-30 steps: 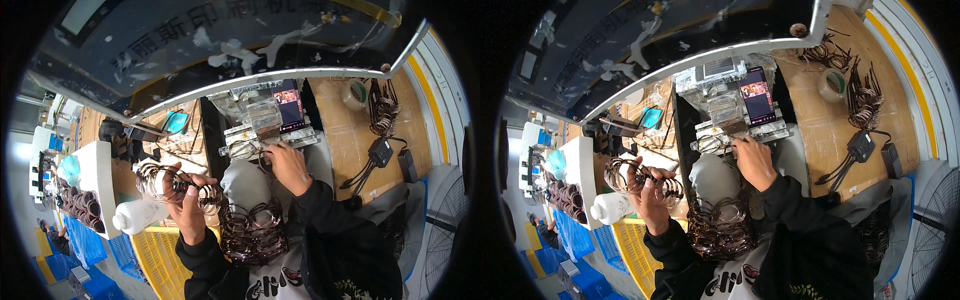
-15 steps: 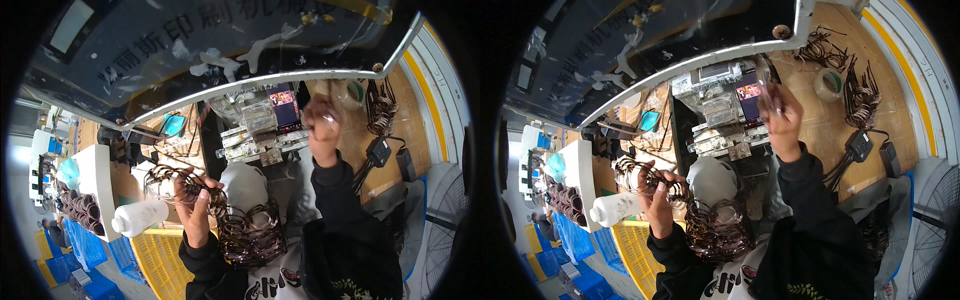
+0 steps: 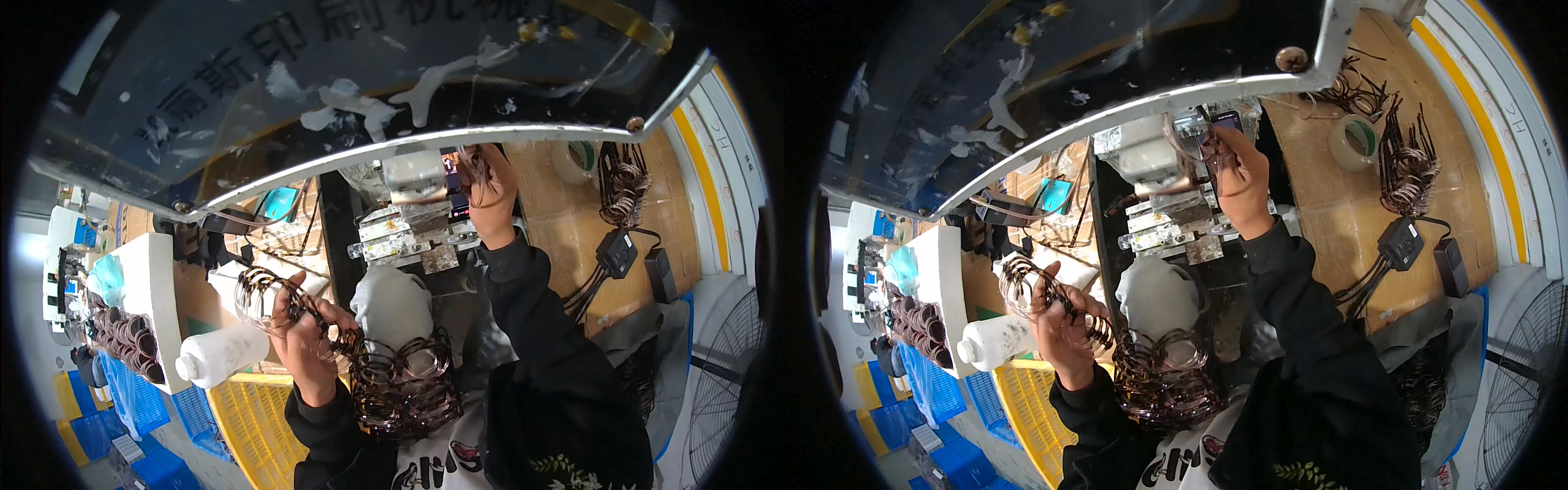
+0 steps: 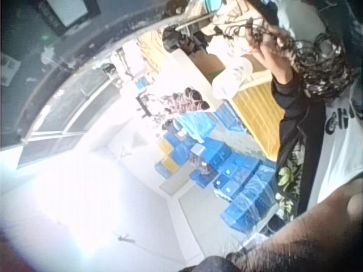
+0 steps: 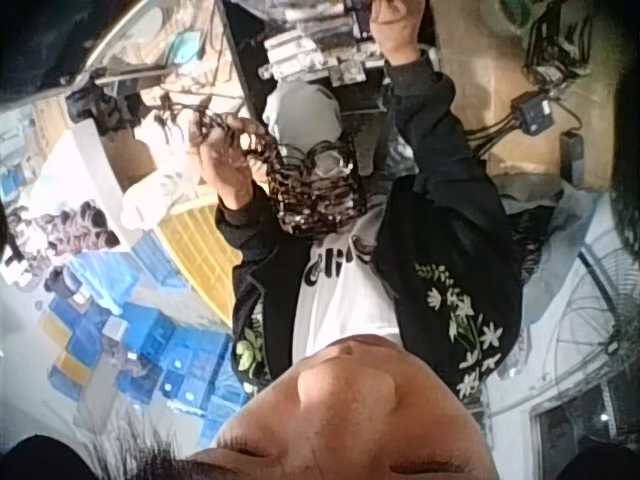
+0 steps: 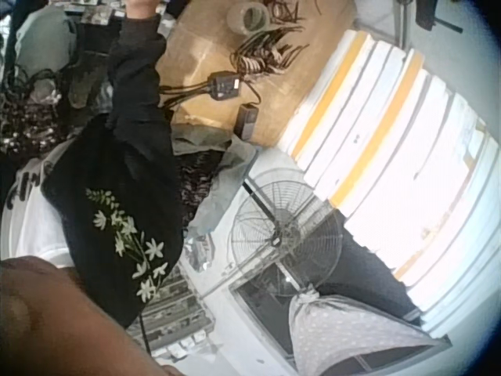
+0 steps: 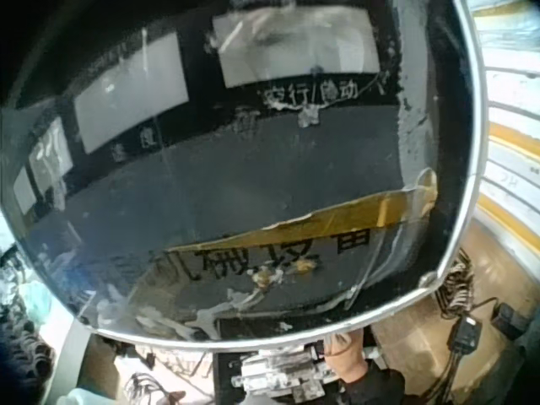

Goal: The person repeatedly picks up coiled black cables from a yellow basket, separates them, and places them into a large gray bag. The person also briefly interacts with a small device on the table. The task occurs at a cluttered workbench with various tools and materials.

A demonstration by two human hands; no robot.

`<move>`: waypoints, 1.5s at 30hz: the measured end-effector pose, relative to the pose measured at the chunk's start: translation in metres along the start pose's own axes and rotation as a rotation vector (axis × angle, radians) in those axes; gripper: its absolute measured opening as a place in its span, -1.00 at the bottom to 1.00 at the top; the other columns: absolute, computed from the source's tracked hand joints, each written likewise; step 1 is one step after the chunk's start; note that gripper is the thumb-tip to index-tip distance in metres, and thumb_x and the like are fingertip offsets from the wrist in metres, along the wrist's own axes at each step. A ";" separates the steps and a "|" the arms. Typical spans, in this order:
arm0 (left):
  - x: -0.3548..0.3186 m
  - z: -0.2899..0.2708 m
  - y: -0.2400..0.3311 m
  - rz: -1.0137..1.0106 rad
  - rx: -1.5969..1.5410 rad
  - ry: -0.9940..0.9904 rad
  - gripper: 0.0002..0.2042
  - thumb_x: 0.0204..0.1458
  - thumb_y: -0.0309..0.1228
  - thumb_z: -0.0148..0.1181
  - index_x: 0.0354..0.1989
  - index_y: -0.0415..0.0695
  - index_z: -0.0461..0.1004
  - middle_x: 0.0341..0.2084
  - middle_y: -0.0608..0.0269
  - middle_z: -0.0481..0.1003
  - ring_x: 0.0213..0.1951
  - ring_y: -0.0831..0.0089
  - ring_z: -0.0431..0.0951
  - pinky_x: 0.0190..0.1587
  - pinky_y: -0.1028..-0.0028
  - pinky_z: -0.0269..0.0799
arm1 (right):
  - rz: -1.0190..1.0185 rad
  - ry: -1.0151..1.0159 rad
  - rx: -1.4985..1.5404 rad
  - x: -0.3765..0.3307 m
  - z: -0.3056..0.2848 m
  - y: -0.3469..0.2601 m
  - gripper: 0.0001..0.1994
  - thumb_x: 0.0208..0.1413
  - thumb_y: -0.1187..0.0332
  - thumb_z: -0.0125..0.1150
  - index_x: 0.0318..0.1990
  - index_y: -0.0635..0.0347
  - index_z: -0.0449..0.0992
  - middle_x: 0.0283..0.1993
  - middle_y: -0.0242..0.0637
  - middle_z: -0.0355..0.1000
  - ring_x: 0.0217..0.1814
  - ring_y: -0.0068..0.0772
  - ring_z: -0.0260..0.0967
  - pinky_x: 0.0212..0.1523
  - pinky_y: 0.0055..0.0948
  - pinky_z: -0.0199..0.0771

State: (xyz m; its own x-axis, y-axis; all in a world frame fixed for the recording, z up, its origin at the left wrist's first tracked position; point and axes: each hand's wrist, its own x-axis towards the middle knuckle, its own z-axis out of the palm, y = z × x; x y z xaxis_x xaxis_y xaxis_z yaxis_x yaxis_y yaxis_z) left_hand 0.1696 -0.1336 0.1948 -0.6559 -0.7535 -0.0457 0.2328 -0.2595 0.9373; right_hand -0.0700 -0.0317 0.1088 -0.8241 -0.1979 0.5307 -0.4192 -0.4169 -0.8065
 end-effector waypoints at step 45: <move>0.008 -0.013 -0.005 0.128 -0.065 0.113 -0.59 0.15 -0.22 -0.16 0.00 -0.34 0.23 -0.28 0.07 0.36 -0.49 0.32 0.44 -0.42 0.35 0.42 | 0.431 0.003 0.128 -0.005 0.001 -0.041 -0.87 0.16 0.29 0.07 -0.34 0.12 0.39 -0.45 -0.53 0.21 -0.51 -0.82 -0.01 -0.61 -0.82 -0.09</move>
State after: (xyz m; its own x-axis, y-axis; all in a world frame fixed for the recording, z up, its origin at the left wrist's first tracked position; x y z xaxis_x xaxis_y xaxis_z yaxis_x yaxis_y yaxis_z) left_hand 0.1727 -0.1467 0.1851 -0.5337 -0.8452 0.0304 0.3574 -0.1928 0.9138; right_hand -0.0487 -0.0143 0.1396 -0.9145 -0.3749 0.1524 0.0128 -0.4032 -0.9150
